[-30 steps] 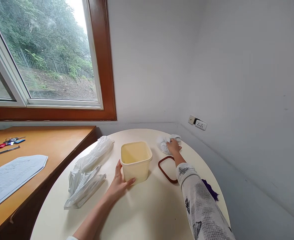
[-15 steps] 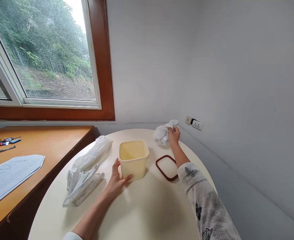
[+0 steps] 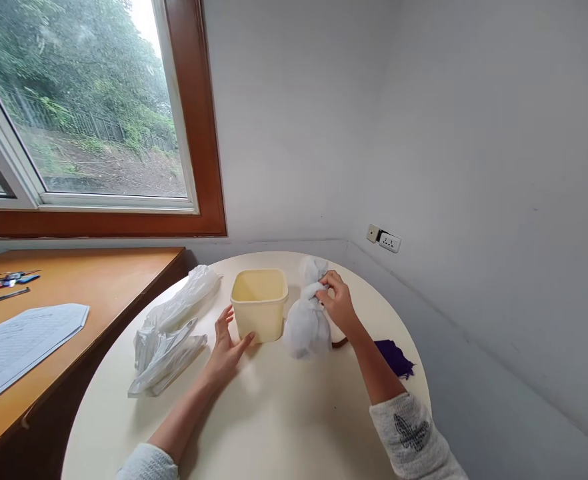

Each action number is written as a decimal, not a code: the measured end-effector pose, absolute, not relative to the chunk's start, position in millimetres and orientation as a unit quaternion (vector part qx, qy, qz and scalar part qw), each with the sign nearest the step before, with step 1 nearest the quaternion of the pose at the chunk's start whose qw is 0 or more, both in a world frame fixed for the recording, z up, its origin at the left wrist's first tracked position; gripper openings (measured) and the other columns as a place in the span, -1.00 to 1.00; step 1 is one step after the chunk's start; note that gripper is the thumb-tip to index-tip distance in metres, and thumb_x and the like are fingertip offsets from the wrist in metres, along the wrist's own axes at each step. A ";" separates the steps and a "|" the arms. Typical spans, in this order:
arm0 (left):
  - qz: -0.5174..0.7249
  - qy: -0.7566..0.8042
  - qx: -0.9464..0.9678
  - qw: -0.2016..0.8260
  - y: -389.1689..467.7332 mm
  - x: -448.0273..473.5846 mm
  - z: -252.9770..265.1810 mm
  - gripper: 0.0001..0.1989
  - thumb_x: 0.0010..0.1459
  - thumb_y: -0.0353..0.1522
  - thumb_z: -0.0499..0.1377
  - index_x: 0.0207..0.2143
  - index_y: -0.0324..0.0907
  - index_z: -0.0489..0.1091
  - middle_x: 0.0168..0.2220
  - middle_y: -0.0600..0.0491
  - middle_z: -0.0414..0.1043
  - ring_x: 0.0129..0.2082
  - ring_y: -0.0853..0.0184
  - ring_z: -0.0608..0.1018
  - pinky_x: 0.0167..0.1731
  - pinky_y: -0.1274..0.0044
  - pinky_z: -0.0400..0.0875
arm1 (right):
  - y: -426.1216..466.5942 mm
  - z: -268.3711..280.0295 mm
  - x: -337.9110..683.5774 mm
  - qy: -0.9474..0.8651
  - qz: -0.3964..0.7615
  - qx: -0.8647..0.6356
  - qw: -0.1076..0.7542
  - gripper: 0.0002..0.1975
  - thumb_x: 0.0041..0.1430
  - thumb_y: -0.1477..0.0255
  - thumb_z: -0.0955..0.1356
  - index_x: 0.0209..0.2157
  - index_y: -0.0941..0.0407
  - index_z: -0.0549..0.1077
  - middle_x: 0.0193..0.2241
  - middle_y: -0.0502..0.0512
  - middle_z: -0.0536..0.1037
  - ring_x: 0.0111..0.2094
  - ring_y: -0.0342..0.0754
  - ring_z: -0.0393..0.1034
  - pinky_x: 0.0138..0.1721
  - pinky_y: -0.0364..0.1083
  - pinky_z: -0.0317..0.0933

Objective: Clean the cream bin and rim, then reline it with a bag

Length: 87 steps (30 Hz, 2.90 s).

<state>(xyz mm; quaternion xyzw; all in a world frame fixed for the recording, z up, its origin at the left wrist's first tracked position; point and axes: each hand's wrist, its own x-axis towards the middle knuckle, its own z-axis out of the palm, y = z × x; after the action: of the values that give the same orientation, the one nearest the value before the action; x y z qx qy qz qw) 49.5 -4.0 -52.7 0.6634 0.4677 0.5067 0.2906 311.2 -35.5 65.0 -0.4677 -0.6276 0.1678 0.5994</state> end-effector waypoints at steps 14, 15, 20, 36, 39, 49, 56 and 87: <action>0.525 0.322 0.726 0.307 -59.7 72.5 -10.4 -0.90 0.12 -0.37 0.12 -0.44 -0.20 0.28 -0.42 0.04 0.27 -0.38 0.36 0.36 -0.35 0.52 0.28 | -80.3 4.9 241.3 -0.719 0.192 -0.468 0.477 -0.85 -0.02 0.54 0.25 -0.57 0.09 0.14 -0.58 -0.10 0.21 -0.50 -0.17 0.11 -0.42 -0.17 0.03; 0.514 0.315 0.726 0.330 -59.9 73.8 -10.2 -0.90 0.11 -0.36 0.14 -0.42 -0.20 0.29 -0.41 0.04 0.28 -0.38 0.36 0.36 -0.34 0.52 0.29 | -80.1 2.6 238.2 -0.718 0.202 -0.468 0.474 -0.86 -0.02 0.52 0.27 -0.56 0.09 0.17 -0.57 -0.10 0.23 -0.50 -0.17 0.12 -0.42 -0.17 0.05; 0.472 0.296 0.708 0.435 -55.7 76.4 -12.8 -0.79 0.03 -0.35 0.22 -0.28 -0.22 0.32 -0.31 0.00 0.32 -0.29 0.34 0.40 -0.22 0.49 0.33 | -77.9 -6.6 235.0 -0.684 0.241 -0.496 0.478 -0.90 -0.03 0.43 0.34 -0.48 0.10 0.28 -0.54 -0.08 0.34 -0.50 -0.17 0.16 -0.44 -0.18 0.09; 0.430 0.332 0.693 0.474 -52.7 78.9 -19.1 -0.89 0.03 -0.44 0.15 -0.33 -0.23 0.33 -0.35 0.03 0.34 -0.35 0.38 0.41 -0.30 0.53 0.32 | -81.0 -3.6 245.3 -0.537 0.543 -0.422 0.488 -0.78 -0.01 0.39 0.38 -0.27 0.12 0.36 -0.47 -0.01 0.47 -0.46 -0.17 0.31 -0.42 -0.17 0.18; 0.411 0.345 0.701 0.469 -53.2 80.3 -20.3 -0.95 0.02 -0.45 0.12 -0.40 -0.25 0.35 -0.42 0.04 0.35 -0.40 0.39 0.39 -0.33 0.54 0.30 | -81.7 -3.2 248.3 -0.536 0.582 -0.391 0.469 -0.79 0.03 0.35 0.38 -0.28 0.12 0.37 -0.51 -0.04 0.42 -0.49 -0.20 0.27 -0.45 -0.19 0.14; 0.444 0.367 0.501 0.645 -50.1 81.4 -15.1 -0.80 -0.08 -0.29 0.26 -0.44 -0.25 0.39 -0.57 0.11 0.38 -0.57 0.45 0.36 -0.56 0.63 0.18 | -81.6 -2.7 246.6 -0.593 0.493 -0.395 0.499 -0.77 0.04 0.42 0.34 -0.20 0.08 0.34 -0.36 0.02 0.44 -0.32 -0.12 0.31 -0.28 -0.12 0.19; 0.442 0.312 0.431 0.722 -50.7 78.1 -13.5 -0.75 -0.08 -0.30 0.29 -0.35 -0.25 0.40 -0.45 0.06 0.47 -0.49 0.42 0.46 -0.46 0.61 0.29 | -76.0 -9.4 242.6 -0.606 0.405 -0.447 0.519 -0.75 0.02 0.45 0.31 -0.20 0.10 0.35 -0.28 0.08 0.46 -0.23 -0.08 0.34 -0.20 -0.07 0.20; 0.399 0.311 0.449 0.736 -52.1 75.7 -13.9 -0.74 -0.08 -0.28 0.30 -0.39 -0.26 0.39 -0.48 0.05 0.45 -0.50 0.39 0.48 -0.48 0.58 0.30 | -82.5 -10.7 238.3 -0.629 0.341 -0.534 0.451 -0.75 -0.03 0.25 0.38 -0.31 0.09 0.44 -0.30 0.04 0.50 -0.32 -0.09 0.33 -0.26 -0.08 0.24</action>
<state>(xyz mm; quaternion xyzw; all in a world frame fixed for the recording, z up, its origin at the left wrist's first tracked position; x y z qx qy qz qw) 75.7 -52.1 -13.9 0.4495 0.3115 0.3990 0.7361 238.3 -82.5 -10.7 -0.5340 -0.6287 0.3408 0.4510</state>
